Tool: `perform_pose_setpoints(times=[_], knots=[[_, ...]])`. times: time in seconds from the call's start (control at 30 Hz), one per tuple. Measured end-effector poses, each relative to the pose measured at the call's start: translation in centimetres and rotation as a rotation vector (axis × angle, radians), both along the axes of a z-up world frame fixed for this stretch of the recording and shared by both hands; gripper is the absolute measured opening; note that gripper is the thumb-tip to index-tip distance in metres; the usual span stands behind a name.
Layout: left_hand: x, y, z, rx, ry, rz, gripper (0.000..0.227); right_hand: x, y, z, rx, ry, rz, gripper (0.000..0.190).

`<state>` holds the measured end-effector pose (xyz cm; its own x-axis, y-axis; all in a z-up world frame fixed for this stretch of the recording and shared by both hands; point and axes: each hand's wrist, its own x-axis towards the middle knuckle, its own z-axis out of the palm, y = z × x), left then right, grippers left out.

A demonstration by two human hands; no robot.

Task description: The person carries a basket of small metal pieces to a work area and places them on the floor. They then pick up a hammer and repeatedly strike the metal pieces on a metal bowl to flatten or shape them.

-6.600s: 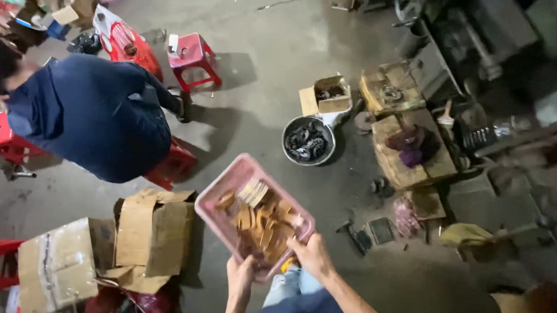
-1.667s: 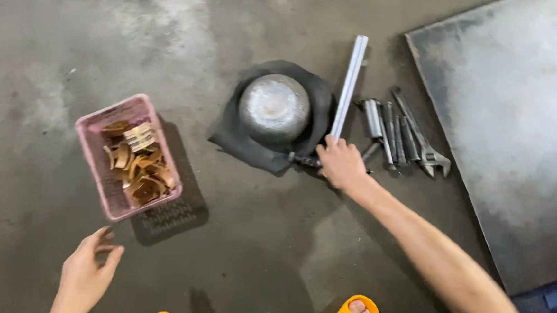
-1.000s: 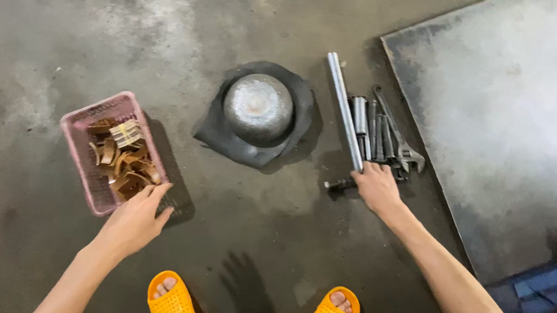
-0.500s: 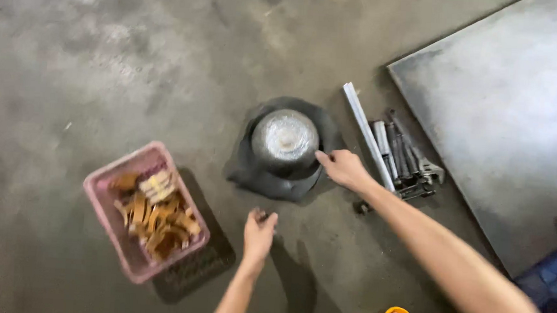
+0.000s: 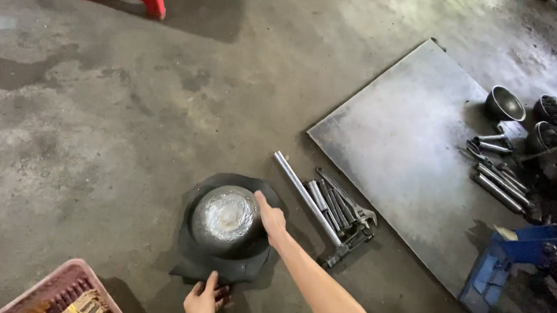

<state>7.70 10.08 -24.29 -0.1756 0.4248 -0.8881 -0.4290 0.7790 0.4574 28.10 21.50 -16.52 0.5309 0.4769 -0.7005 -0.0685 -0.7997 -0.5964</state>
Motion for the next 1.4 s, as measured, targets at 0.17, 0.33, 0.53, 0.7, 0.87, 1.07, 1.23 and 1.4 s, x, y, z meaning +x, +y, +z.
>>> perform_pose_setpoints(times=[0.17, 0.33, 0.53, 0.7, 0.87, 1.07, 1.23, 1.4], knots=[[0.3, 1.6, 0.2, 0.141, 0.399, -0.221, 0.05, -1.2, -1.4, 0.5, 0.16, -0.198, 0.258, 0.085], [1.6, 1.4, 4.4, 0.379, 0.732, -0.313, 0.03, -1.7, -2.4, 1.0, 0.364, -0.216, 0.31, 0.074], [1.9, -0.7, 8.3, 0.465, 0.662, -0.261, 0.042, 0.1, -2.9, 5.3, 0.212, -0.308, 0.342, 0.097], [-2.8, 2.2, 10.2, 0.632, 0.78, -0.206, 0.036, 4.2, -6.1, 10.2, 0.537, -0.828, 0.839, 0.079], [-5.6, 6.8, 21.2, 1.08, 1.022, -0.454, 0.036, 10.3, -9.6, 8.9, 0.608, -1.068, 0.88, 0.079], [-9.4, 9.6, 27.5, 1.276, 1.274, -0.551, 0.031, 10.8, -11.5, 6.5, 0.565, -0.941, 0.871, 0.078], [-7.2, 10.0, 29.5, 1.263, 1.188, -0.458, 0.026, 9.6, -9.4, 6.5, 0.469, -0.934, 1.026, 0.075], [-4.6, 10.9, 27.9, 1.062, 0.764, -0.351, 0.022, 10.1, -6.7, 5.6, 0.414, -0.809, 1.0, 0.072]])
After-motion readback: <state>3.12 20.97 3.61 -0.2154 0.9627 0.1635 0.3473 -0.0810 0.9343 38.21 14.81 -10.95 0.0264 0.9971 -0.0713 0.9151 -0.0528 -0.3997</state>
